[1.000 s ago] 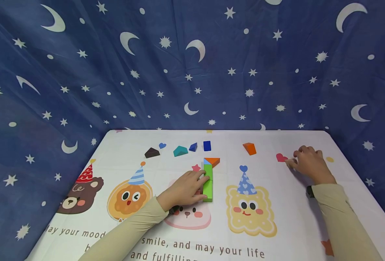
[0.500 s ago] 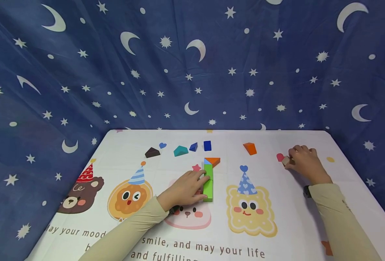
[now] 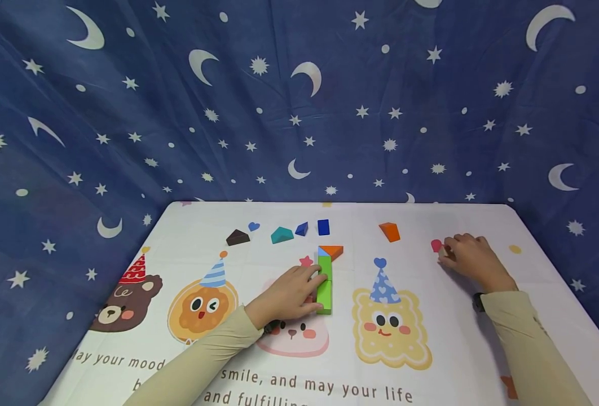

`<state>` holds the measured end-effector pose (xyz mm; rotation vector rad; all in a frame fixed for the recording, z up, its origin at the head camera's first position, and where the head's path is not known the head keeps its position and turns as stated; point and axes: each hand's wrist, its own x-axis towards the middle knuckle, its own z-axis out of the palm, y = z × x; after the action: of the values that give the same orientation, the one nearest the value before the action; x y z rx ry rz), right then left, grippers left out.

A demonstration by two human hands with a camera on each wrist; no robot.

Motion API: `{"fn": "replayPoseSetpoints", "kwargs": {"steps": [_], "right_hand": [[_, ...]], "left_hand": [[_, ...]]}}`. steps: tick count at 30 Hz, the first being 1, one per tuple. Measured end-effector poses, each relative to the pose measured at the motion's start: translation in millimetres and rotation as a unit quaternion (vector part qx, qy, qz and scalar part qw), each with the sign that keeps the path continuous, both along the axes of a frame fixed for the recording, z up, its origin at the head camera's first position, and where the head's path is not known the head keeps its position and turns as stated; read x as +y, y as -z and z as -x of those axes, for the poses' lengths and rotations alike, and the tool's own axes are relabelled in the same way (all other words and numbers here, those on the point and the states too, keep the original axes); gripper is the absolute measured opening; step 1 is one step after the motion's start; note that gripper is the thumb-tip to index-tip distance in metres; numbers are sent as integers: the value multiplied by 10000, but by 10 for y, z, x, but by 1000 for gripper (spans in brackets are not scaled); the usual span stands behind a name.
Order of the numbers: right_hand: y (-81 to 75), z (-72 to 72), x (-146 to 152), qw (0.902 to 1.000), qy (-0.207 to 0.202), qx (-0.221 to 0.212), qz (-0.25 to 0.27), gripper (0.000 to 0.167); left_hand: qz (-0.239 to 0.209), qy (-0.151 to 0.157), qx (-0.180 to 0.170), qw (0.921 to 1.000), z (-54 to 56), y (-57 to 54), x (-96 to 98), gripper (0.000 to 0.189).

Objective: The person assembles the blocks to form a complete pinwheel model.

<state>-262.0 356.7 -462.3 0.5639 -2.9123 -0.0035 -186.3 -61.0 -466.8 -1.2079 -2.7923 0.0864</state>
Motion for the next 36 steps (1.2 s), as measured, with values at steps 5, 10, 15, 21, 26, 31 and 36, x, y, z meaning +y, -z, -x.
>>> {"fn": "replayPoseSetpoints", "kwargs": {"steps": [5,10,15,21,26,31,36], "right_hand": [[-18,-5,-37,10000,-23,2,-41,18],[-38,-20,-112,9994,-239,243,28,21],[-55,-18,-235,9976,-513,472,-9,16],[-87,12,-426,9962,-782,364,-121,20],[-100,49,-574,9940,-1042,282,-184,21],[-118,90,-717,9888,-1413,404,-245,24],[-124,155,-878,9807,-1809,661,-345,25]], "left_hand": [[-10,6,-1,10000,-5,-3,-2,61],[27,-32,-45,10000,-7,-11,-1,61],[49,-54,-104,9999,-7,-12,3,61],[20,-56,-148,9999,-2,-10,3,62],[1,-48,-108,9999,-2,-3,9,61],[53,-73,-118,9999,0,-5,10,61],[43,-70,-119,9999,-1,-10,6,61]]}}
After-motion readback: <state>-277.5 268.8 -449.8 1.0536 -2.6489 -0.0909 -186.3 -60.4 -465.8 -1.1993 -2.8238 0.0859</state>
